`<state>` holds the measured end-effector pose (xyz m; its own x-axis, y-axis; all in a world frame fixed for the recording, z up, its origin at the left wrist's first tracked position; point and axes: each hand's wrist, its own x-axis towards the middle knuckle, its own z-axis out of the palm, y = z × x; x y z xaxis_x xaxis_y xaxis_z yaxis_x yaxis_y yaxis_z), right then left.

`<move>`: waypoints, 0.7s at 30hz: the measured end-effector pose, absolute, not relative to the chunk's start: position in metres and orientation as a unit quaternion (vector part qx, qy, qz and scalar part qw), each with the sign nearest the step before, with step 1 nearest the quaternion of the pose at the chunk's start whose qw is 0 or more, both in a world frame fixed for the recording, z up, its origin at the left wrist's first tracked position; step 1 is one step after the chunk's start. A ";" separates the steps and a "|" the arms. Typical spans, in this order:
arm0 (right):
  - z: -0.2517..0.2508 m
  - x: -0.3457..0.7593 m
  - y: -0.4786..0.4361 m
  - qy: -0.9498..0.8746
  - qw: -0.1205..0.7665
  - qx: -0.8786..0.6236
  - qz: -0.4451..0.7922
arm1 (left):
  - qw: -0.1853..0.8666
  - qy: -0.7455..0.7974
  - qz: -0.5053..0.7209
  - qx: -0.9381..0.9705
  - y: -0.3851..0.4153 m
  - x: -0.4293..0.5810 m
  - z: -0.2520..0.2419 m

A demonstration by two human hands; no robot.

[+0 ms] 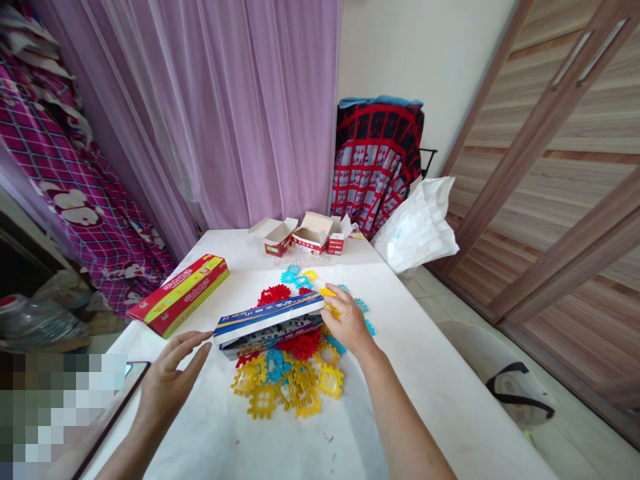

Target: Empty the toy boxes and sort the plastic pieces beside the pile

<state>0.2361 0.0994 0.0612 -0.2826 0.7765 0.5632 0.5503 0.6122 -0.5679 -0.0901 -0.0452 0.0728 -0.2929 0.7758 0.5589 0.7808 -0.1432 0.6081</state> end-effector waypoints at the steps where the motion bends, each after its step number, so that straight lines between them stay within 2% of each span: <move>1: 0.067 0.237 0.102 -0.794 0.417 -0.423 0.131 | -0.010 -0.656 -0.467 -0.593 -0.042 -0.091 0.075; 6: 0.088 0.230 0.133 -0.808 0.385 -0.417 0.157 | -0.069 -0.669 -0.464 -0.577 -0.017 -0.099 0.088; 11: 0.084 0.207 0.166 -0.772 0.354 -0.429 0.306 | -0.116 -0.682 -0.460 -0.556 0.018 -0.104 0.082; 13: 0.077 0.200 0.174 -0.759 0.351 -0.439 0.329 | -0.124 -0.693 -0.457 -0.544 0.028 -0.105 0.075; 17: 0.067 0.195 0.182 -0.764 0.345 -0.453 0.305 | -0.111 -0.712 -0.429 -0.544 0.034 -0.106 0.068; 21: 0.065 0.196 0.181 -0.804 0.275 -0.469 0.242 | -0.043 -0.740 -0.397 -0.540 0.022 -0.093 0.080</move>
<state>0.1955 0.1808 0.0650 -0.4097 0.8865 0.2152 0.6201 0.4437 -0.6470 -0.0935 0.0216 0.0797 -0.4122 0.8347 0.3652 0.7657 0.1001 0.6353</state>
